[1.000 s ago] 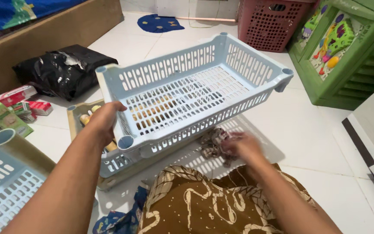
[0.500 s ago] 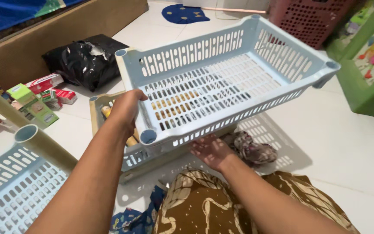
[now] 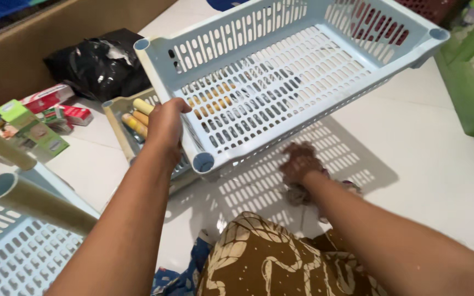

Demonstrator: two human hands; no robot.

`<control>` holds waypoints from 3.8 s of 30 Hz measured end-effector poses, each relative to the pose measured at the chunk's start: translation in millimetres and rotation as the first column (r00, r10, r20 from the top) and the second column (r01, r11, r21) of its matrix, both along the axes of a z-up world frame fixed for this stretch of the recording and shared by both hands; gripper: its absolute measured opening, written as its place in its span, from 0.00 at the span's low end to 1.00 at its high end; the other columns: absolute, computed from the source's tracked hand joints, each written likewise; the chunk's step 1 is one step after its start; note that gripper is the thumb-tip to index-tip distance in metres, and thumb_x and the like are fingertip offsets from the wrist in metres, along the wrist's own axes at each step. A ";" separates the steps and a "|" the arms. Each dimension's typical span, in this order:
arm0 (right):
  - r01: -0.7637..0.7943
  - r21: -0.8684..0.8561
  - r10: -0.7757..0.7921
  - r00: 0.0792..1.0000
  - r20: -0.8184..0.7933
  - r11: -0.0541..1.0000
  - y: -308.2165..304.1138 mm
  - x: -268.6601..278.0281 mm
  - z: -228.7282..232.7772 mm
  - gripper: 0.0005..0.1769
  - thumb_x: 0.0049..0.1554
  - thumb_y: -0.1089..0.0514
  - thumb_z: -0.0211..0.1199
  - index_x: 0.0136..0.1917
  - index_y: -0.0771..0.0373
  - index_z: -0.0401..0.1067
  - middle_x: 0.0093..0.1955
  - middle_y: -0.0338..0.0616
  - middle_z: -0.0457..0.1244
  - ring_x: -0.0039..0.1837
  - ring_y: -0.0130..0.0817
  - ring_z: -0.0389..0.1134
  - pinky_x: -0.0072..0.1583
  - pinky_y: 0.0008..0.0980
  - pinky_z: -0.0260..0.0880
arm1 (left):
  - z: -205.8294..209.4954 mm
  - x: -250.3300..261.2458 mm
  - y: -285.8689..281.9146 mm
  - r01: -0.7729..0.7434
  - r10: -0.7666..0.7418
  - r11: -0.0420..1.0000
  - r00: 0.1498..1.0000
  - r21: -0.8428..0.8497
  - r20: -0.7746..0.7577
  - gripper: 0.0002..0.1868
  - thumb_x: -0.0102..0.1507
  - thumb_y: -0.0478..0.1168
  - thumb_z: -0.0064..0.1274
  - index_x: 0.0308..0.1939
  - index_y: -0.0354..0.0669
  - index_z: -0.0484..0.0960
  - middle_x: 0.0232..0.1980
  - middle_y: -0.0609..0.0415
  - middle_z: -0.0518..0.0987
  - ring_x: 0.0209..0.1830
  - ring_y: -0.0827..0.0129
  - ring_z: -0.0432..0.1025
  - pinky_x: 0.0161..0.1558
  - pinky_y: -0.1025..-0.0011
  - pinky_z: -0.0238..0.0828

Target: The person wipes several bamboo poles with a cloth, then places them into a light blue plastic basket. The person then wipes the inside of the basket with the cloth.

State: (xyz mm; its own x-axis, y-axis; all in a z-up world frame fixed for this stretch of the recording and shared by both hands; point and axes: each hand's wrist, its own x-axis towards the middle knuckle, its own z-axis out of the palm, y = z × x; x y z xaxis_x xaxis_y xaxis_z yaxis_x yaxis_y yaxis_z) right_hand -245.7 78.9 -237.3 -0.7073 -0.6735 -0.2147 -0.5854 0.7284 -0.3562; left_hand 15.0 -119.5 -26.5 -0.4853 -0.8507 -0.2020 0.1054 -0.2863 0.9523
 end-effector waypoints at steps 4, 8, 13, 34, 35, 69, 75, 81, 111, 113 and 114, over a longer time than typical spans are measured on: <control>0.294 0.248 -0.238 0.943 -0.232 0.923 79.4 7.9 -24.4 0.61 0.50 0.22 0.68 0.75 0.71 0.57 0.77 0.57 0.52 0.77 0.49 0.52 0.74 0.39 0.55 | -18.6 -7.2 28.5 -0.026 0.026 1.000 0.999 -0.010 -0.027 0.19 0.54 0.37 0.50 0.47 0.31 0.75 0.37 0.42 0.80 0.31 0.55 0.78 0.33 0.60 0.76; 0.457 0.037 -0.457 0.890 -0.002 0.889 138.1 -5.3 -30.5 0.34 0.63 0.32 0.57 0.52 0.66 0.81 0.56 0.53 0.71 0.60 0.49 0.73 0.65 0.43 0.72 | -32.3 -11.3 54.2 -0.056 0.054 0.998 0.997 -0.042 -0.049 0.19 0.52 0.35 0.50 0.46 0.32 0.78 0.39 0.44 0.82 0.36 0.59 0.79 0.41 0.65 0.77; 0.828 -0.303 -0.449 0.521 0.726 0.472 180.0 -51.0 -21.9 0.09 0.61 0.57 0.61 0.47 0.62 0.80 0.45 0.52 0.70 0.46 0.48 0.69 0.51 0.45 0.72 | -31.9 0.8 78.0 -0.016 0.023 0.990 0.999 -0.137 0.049 0.19 0.53 0.37 0.51 0.46 0.31 0.80 0.38 0.45 0.82 0.37 0.60 0.76 0.42 0.64 0.73; 0.291 -0.952 0.362 0.880 0.307 0.099 311.9 35.5 321.1 0.10 0.65 0.60 0.57 0.42 0.64 0.64 0.43 0.49 0.66 0.47 0.43 0.72 0.52 0.45 0.76 | -31.7 54.0 117.7 0.196 -0.112 0.903 0.966 -0.381 0.231 0.26 0.54 0.37 0.50 0.59 0.43 0.77 0.49 0.48 0.84 0.45 0.62 0.78 0.49 0.65 0.72; 0.278 -0.955 0.433 0.851 0.295 0.105 304.7 45.9 332.6 0.07 0.66 0.61 0.57 0.45 0.65 0.65 0.45 0.49 0.66 0.49 0.43 0.72 0.56 0.47 0.77 | -36.9 51.8 116.2 0.215 -0.162 0.904 0.972 -0.370 0.171 0.26 0.54 0.36 0.49 0.58 0.42 0.77 0.48 0.49 0.83 0.44 0.63 0.77 0.48 0.65 0.72; -0.354 -0.491 0.144 0.899 -0.413 0.796 25.2 188.3 198.6 0.28 0.47 0.61 0.67 0.61 0.60 0.65 0.62 0.55 0.63 0.66 0.60 0.60 0.62 0.57 0.60 | -29.1 84.7 165.9 0.230 -0.106 0.851 0.956 -0.472 0.274 0.28 0.50 0.34 0.48 0.56 0.49 0.81 0.32 0.51 0.84 0.29 0.65 0.77 0.37 0.68 0.74; -0.355 -0.407 0.222 0.914 -0.338 0.842 39.3 190.3 202.5 0.24 0.48 0.57 0.67 0.58 0.59 0.67 0.59 0.50 0.64 0.64 0.53 0.63 0.62 0.51 0.64 | -38.8 87.8 173.2 0.219 -0.119 0.875 0.962 -0.432 0.246 0.24 0.52 0.34 0.48 0.52 0.46 0.83 0.30 0.52 0.82 0.26 0.66 0.74 0.33 0.67 0.72; -0.406 -0.322 0.294 0.892 -0.344 0.855 54.3 209.7 191.9 0.24 0.48 0.58 0.64 0.59 0.59 0.66 0.59 0.49 0.64 0.66 0.48 0.60 0.63 0.50 0.60 | -30.6 88.0 166.8 0.242 -0.108 0.868 0.944 -0.434 0.312 0.26 0.50 0.34 0.48 0.53 0.48 0.82 0.30 0.52 0.82 0.28 0.65 0.76 0.35 0.67 0.72; -0.191 -0.246 0.059 0.886 -0.460 0.950 43.6 186.5 177.5 0.41 0.51 0.45 0.61 0.73 0.63 0.56 0.72 0.48 0.55 0.77 0.42 0.49 0.73 0.64 0.40 | -28.9 77.1 166.9 0.262 -0.124 0.851 0.942 -0.454 0.312 0.27 0.51 0.35 0.49 0.55 0.48 0.82 0.32 0.50 0.84 0.30 0.64 0.78 0.38 0.67 0.73; -0.063 -0.223 -0.037 0.907 -0.420 0.973 54.0 178.8 180.9 0.43 0.51 0.44 0.61 0.74 0.63 0.54 0.73 0.49 0.53 0.77 0.42 0.48 0.73 0.65 0.38 | -31.5 79.1 167.1 0.267 -0.134 0.866 0.939 -0.424 0.318 0.27 0.51 0.34 0.49 0.55 0.47 0.82 0.32 0.50 0.84 0.30 0.65 0.77 0.37 0.67 0.73; 0.018 -0.205 -0.100 0.914 -0.394 0.979 58.4 173.2 183.0 0.43 0.52 0.45 0.60 0.75 0.64 0.53 0.74 0.51 0.51 0.76 0.43 0.47 0.72 0.66 0.38 | -31.8 80.0 165.6 0.263 -0.141 0.873 0.943 -0.411 0.303 0.27 0.51 0.34 0.49 0.55 0.47 0.82 0.33 0.52 0.84 0.31 0.67 0.78 0.38 0.68 0.74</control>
State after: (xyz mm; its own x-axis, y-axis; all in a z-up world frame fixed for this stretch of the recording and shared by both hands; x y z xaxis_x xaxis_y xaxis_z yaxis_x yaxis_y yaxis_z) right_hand -72.5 137.3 -54.3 -0.7457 -0.6273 0.2244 -0.6662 0.7068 -0.2381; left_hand 95.1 46.0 -58.3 -0.6395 -0.7683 0.0290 -0.1720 0.1797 0.9686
